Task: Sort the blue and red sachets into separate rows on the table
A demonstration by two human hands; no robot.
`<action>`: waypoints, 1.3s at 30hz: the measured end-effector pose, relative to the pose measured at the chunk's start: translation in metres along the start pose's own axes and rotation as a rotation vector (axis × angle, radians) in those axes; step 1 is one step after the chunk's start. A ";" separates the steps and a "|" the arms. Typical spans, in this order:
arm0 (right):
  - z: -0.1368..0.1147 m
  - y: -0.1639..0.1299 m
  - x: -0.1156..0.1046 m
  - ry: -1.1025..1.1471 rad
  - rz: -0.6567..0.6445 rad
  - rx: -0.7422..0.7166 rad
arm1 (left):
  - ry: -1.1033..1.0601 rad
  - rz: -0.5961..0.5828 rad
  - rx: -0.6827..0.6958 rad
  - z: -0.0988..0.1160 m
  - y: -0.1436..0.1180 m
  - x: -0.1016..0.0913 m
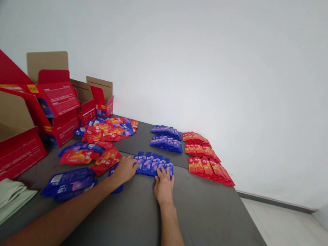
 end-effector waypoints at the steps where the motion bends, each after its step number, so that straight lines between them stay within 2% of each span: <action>1: 0.000 0.000 0.000 -0.005 0.003 -0.006 | 0.013 -0.009 0.064 0.005 -0.001 0.001; 3: 0.000 0.000 0.000 -0.015 0.010 -0.018 | 0.001 -0.034 0.151 0.011 -0.004 0.003; 5: 0.000 0.000 -0.001 -0.022 0.011 -0.028 | -0.014 -0.065 0.176 0.012 -0.007 0.007; 8: 0.000 -0.001 -0.002 -0.017 0.002 -0.023 | -0.012 -0.092 0.177 0.014 -0.009 0.010; 17: -0.002 0.000 -0.001 -0.003 0.030 -0.009 | 0.061 -0.054 0.158 0.024 -0.006 0.011; 24: -0.002 0.001 0.000 -0.024 0.030 0.008 | 0.065 -0.081 0.155 0.025 -0.006 0.014; 27: -0.003 0.000 -0.004 0.001 0.040 0.021 | 0.085 -0.077 0.147 0.028 -0.007 0.006; 30: -0.007 -0.002 -0.016 0.050 0.107 0.035 | 0.139 -0.028 0.113 0.025 -0.012 -0.012; 32: -0.015 -0.004 -0.027 0.089 0.158 0.006 | 0.176 -0.013 0.080 0.019 -0.020 -0.024; 35: -0.041 -0.012 -0.040 0.195 0.183 -0.120 | 0.206 -0.057 0.030 0.009 -0.040 -0.029; 37: -0.062 -0.023 -0.046 0.290 0.157 -0.205 | 0.223 -0.070 -0.008 0.005 -0.054 -0.029; 39: -0.084 -0.036 -0.045 0.364 0.087 -0.279 | 0.242 -0.061 -0.112 -0.003 -0.066 -0.028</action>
Point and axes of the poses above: each hand's wrist, its own y-axis towards the middle knuckle, its own x-axis out of the palm, z = x × y, the point moved 8 cm from there along y, towards the middle knuckle, and after that the axes turned 12 degrees about x, right-handed, at the moved point
